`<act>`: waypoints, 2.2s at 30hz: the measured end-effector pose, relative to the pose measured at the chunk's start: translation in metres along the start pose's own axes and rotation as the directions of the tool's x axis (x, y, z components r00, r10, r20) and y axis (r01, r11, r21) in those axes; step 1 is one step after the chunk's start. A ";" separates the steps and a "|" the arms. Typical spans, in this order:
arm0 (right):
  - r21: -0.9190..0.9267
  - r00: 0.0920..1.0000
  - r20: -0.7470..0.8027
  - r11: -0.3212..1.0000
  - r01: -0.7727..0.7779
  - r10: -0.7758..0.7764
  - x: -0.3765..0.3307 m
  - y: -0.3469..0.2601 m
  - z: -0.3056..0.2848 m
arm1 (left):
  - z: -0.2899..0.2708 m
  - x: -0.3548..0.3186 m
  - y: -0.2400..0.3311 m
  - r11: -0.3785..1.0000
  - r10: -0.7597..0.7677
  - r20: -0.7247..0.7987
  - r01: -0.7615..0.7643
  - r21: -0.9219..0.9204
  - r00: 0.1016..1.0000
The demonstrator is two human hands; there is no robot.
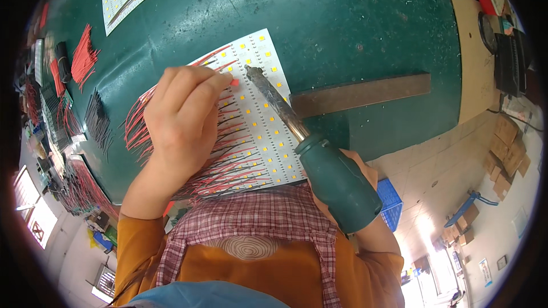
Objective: The person is soldering colored wires onto LED panels at a workbench.
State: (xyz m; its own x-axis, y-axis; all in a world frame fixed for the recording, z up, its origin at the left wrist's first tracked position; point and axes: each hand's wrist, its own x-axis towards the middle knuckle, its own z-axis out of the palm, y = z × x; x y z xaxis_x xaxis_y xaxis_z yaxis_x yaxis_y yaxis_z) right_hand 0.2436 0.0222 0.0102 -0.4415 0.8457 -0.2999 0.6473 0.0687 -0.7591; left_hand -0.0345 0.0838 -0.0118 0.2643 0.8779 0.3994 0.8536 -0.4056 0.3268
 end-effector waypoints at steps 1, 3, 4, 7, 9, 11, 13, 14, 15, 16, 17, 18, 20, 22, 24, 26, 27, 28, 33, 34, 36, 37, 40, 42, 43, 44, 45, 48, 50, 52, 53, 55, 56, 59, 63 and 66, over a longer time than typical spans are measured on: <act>0.034 0.997 0.034 0.997 0.069 -0.070 0.000 0.001 -0.002 | 0.000 -0.002 0.001 1.000 0.000 0.002 0.000 0.001 1.000; 0.033 0.999 0.038 0.999 0.035 -0.037 -0.005 0.002 0.002 | 0.003 -0.008 0.003 1.000 -0.001 0.065 -0.001 0.029 0.998; 0.029 0.999 0.041 1.000 0.000 -0.001 -0.007 0.003 0.005 | 0.003 -0.008 0.003 1.000 -0.001 0.066 -0.001 0.027 0.998; 0.033 0.998 0.047 0.999 0.042 -0.044 -0.006 0.008 0.006 | 0.004 -0.009 0.005 0.999 -0.006 0.084 0.002 0.052 0.996; 0.042 0.998 0.039 0.998 0.038 -0.040 -0.005 0.007 0.006 | 0.004 -0.009 0.005 0.997 -0.011 0.097 0.004 0.073 0.995; 0.051 0.999 0.030 0.998 0.033 -0.035 -0.003 0.005 0.006 | 0.005 -0.009 0.005 0.997 -0.007 0.092 0.000 0.074 0.996; -0.033 0.994 -0.011 0.994 0.104 -0.104 0.003 -0.001 0.004 | 0.006 -0.010 0.006 0.997 -0.003 0.085 -0.004 0.076 0.996; -0.033 0.994 -0.011 0.994 0.104 -0.105 0.006 -0.004 0.003 | 0.006 -0.010 0.006 0.997 -0.009 0.088 0.001 0.082 0.996; -0.041 0.994 -0.026 0.994 0.103 -0.104 0.008 -0.007 0.002 | 0.006 -0.010 0.007 0.996 -0.015 0.090 0.007 0.088 0.996; -0.050 0.994 -0.041 0.994 0.102 -0.104 0.009 -0.008 0.001 | 0.006 -0.009 0.007 0.996 -0.014 0.089 0.007 0.088 0.996; -0.050 0.994 -0.042 0.993 0.103 -0.105 0.009 -0.008 0.001 | 0.006 -0.009 0.007 0.996 -0.013 0.089 0.004 0.093 0.996; -0.004 0.997 -0.046 0.998 0.065 -0.065 0.008 -0.007 0.002 | 0.006 -0.009 0.008 0.995 -0.011 0.090 0.003 0.098 0.996; 0.043 0.999 -0.049 0.999 0.025 -0.022 0.007 -0.011 0.000 | 0.004 -0.009 0.008 0.995 -0.013 0.095 0.003 0.100 0.995; 0.171 0.995 -0.100 0.985 0.011 0.006 0.011 -0.020 -0.006 | 0.003 -0.009 0.008 0.995 -0.015 0.100 0.005 0.103 0.995; 0.164 0.996 -0.084 0.986 0.002 0.012 0.001 -0.009 -0.003 | 0.003 -0.008 0.008 0.995 -0.004 0.094 -0.005 0.100 0.996; 0.160 0.997 -0.073 0.987 -0.006 0.018 -0.007 -0.002 0.005 | 0.004 -0.008 0.009 0.994 -0.007 0.096 -0.003 0.107 0.995; 0.243 0.991 -0.105 0.969 -0.051 0.079 -0.009 -0.003 0.010 | 0.004 -0.008 0.009 0.994 -0.012 0.099 0.001 0.113 0.995; 0.327 0.981 -0.129 0.941 -0.093 0.142 -0.010 -0.003 0.013 | 0.003 -0.008 0.010 0.993 -0.012 0.100 0.001 0.115 0.995; 0.112 0.993 -0.114 0.994 0.000 0.013 -0.018 0.005 0.015 | 0.005 -0.009 0.007 1.000 0.013 -0.017 -0.013 -0.008 1.000; 0.183 0.987 -0.144 0.982 -0.040 0.067 -0.021 0.007 0.018 | 0.004 -0.011 0.011 1.000 0.012 -0.014 -0.013 -0.009 1.000; 0.106 0.998 -0.066 0.994 -0.001 0.008 -0.019 0.003 0.007 | 0.000 -0.018 0.020 1.000 -0.015 0.092 0.013 0.018 0.996; 0.029 0.999 0.015 0.998 0.050 -0.050 -0.017 0.002 0.003 | 0.001 -0.018 0.020 1.000 -0.015 0.093 0.013 0.019 0.996; -0.042 1.000 0.001 0.999 0.020 -0.020 -0.016 -0.003 0.006 | 0.005 -0.019 0.020 0.998 0.006 0.060 -0.009 0.056 0.998; -0.031 1.000 -0.010 0.999 0.023 -0.023 -0.016 -0.005 0.005 | 0.006 -0.020 0.020 0.998 0.006 0.063 -0.010 0.062 0.998; -0.021 0.999 -0.022 0.999 0.028 -0.028 -0.015 -0.005 0.004 | 0.006 -0.020 0.020 0.998 0.006 0.063 -0.010 0.062 0.998; -0.020 0.999 -0.023 0.999 0.028 -0.028 -0.014 -0.003 0.005 | 0.006 -0.020 0.020 0.998 0.008 0.064 -0.013 0.067 0.998; -0.015 0.999 -0.022 0.999 0.044 -0.044 -0.013 0.000 0.007 | 0.006 -0.020 0.020 0.997 0.011 0.065 -0.015 0.073 0.998; -0.023 0.999 -0.018 0.998 0.050 -0.051 -0.013 0.000 0.007 | 0.005 -0.019 0.022 0.996 0.010 0.081 -0.016 0.082 0.997; -0.036 0.999 -0.016 0.998 0.043 -0.044 -0.014 0.000 0.006 | 0.006 -0.020 0.021 0.996 0.014 0.079 -0.021 0.086 0.997; 0.013 0.999 -0.019 1.000 0.028 -0.028 -0.015 0.003 0.006 | 0.004 -0.019 0.023 0.996 0.019 0.077 -0.026 0.090 0.997; 0.013 0.999 -0.020 1.000 0.028 -0.028 -0.015 -0.001 0.005 | 0.001 -0.016 0.026 0.997 -0.027 0.106 0.019 0.074 0.994; 0.307 0.995 -0.015 0.947 -0.091 0.100 -0.013 -0.014 0.001 | -0.001 -0.014 0.029 0.996 -0.073 0.135 0.066 0.061 0.988; 0.307 0.995 -0.015 0.947 -0.090 0.100 -0.015 -0.010 0.002 | -0.001 -0.014 0.029 0.996 -0.073 0.137 0.065 0.058 0.988; 0.275 0.993 -0.119 0.961 0.020 0.013 -0.020 0.002 0.010 | -0.002 -0.013 0.030 0.995 -0.076 0.144 0.066 0.071 0.987; 0.186 0.998 -0.044 0.982 -0.024 0.033 -0.028 0.000 0.011 | -0.001 -0.018 0.023 0.996 -0.050 0.134 0.039 0.086 0.990; 0.095 0.999 0.039 0.995 -0.022 0.018 -0.035 0.006 0.007 | -0.002 -0.018 0.027 0.999 0.018 0.027 -0.017 -0.028 0.999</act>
State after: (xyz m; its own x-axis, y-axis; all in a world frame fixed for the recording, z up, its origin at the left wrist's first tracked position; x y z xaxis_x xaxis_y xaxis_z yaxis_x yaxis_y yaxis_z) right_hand 0.2583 -0.0105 0.0123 -0.4537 0.8254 -0.3360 0.5950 -0.0001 -0.8037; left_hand -0.0169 0.0565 -0.0088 0.2919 0.8769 0.3818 0.8361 -0.4278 0.3434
